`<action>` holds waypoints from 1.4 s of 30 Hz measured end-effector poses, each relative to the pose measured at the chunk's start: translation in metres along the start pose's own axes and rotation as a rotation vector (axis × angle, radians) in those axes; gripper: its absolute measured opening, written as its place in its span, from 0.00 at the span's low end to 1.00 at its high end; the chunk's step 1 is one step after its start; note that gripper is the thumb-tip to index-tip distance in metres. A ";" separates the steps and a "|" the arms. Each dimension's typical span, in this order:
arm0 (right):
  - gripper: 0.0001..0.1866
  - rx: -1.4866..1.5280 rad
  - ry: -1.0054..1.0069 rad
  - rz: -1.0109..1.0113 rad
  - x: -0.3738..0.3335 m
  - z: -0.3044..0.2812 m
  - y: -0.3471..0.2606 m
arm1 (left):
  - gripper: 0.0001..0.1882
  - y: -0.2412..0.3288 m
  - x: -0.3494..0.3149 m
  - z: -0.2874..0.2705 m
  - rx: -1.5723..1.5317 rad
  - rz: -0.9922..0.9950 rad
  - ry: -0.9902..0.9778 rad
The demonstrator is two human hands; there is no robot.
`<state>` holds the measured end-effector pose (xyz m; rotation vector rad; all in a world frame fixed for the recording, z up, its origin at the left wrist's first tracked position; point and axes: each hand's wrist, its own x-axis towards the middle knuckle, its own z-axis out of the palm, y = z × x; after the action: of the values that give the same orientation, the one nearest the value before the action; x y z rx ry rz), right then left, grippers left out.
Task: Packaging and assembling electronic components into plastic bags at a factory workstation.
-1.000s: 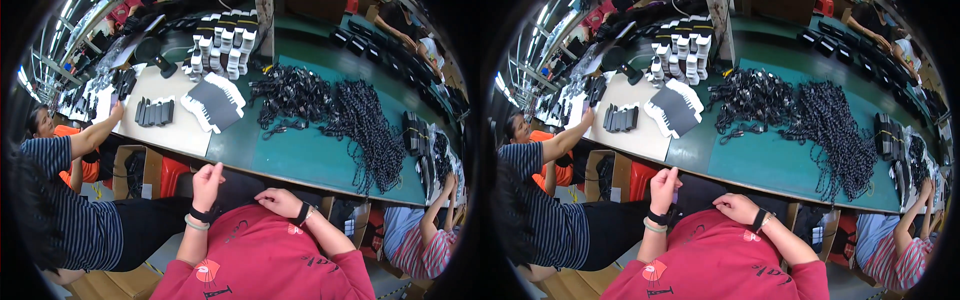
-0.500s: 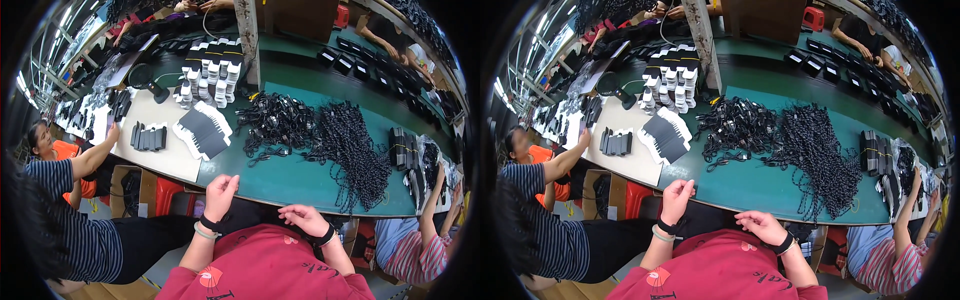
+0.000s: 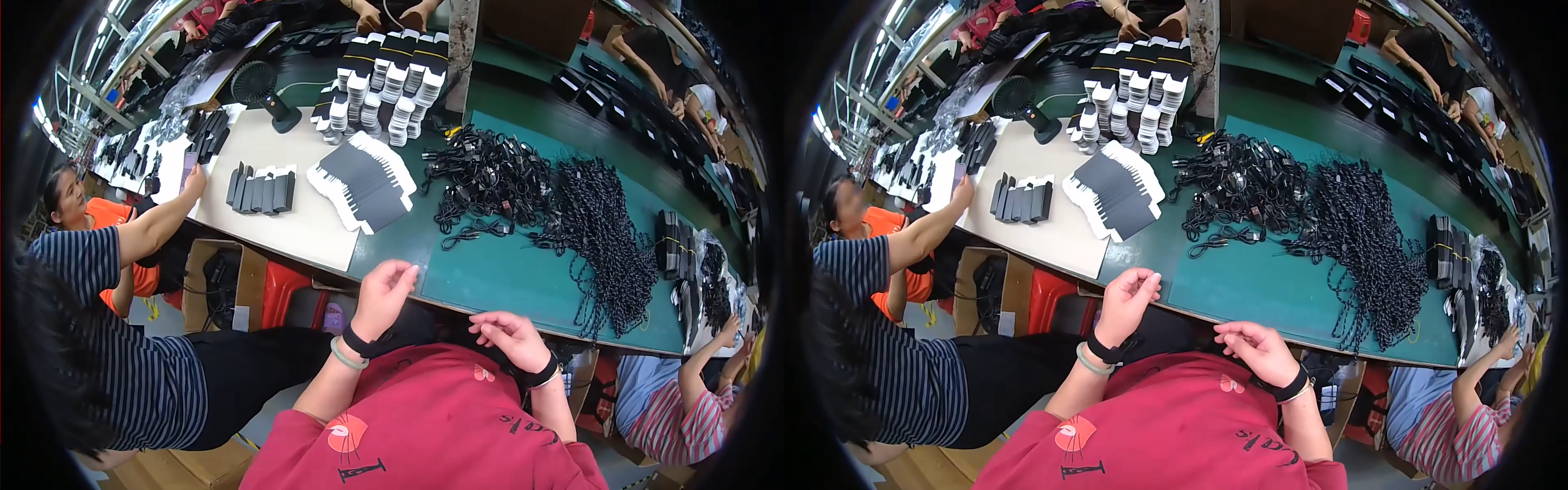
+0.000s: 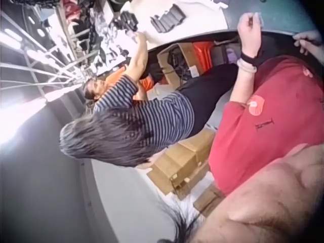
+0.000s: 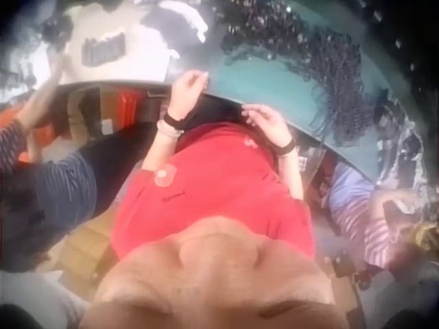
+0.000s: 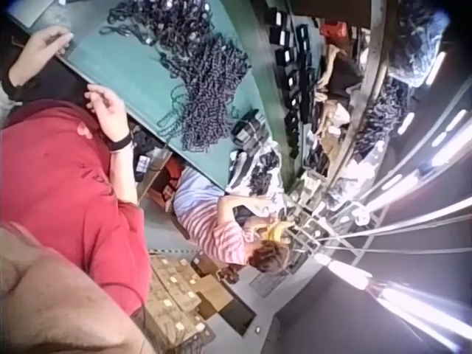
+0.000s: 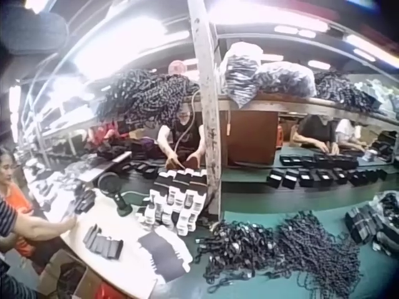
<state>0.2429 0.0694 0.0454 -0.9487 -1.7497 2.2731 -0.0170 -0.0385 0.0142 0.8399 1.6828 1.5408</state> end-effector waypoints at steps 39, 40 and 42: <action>0.14 0.068 0.090 0.004 0.030 0.002 0.009 | 0.30 0.037 0.114 -0.159 1.305 0.074 0.417; 0.14 0.068 0.087 0.001 0.030 0.002 0.008 | 0.30 0.037 0.119 -0.166 1.307 0.075 0.421; 0.14 0.071 0.084 0.002 0.030 0.002 0.008 | 0.31 0.036 0.130 -0.177 1.374 -0.002 0.434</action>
<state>0.2199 0.0788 0.0258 -1.0164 -1.6243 2.2455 -0.2355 -0.0238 0.0511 1.1306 3.0640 0.3366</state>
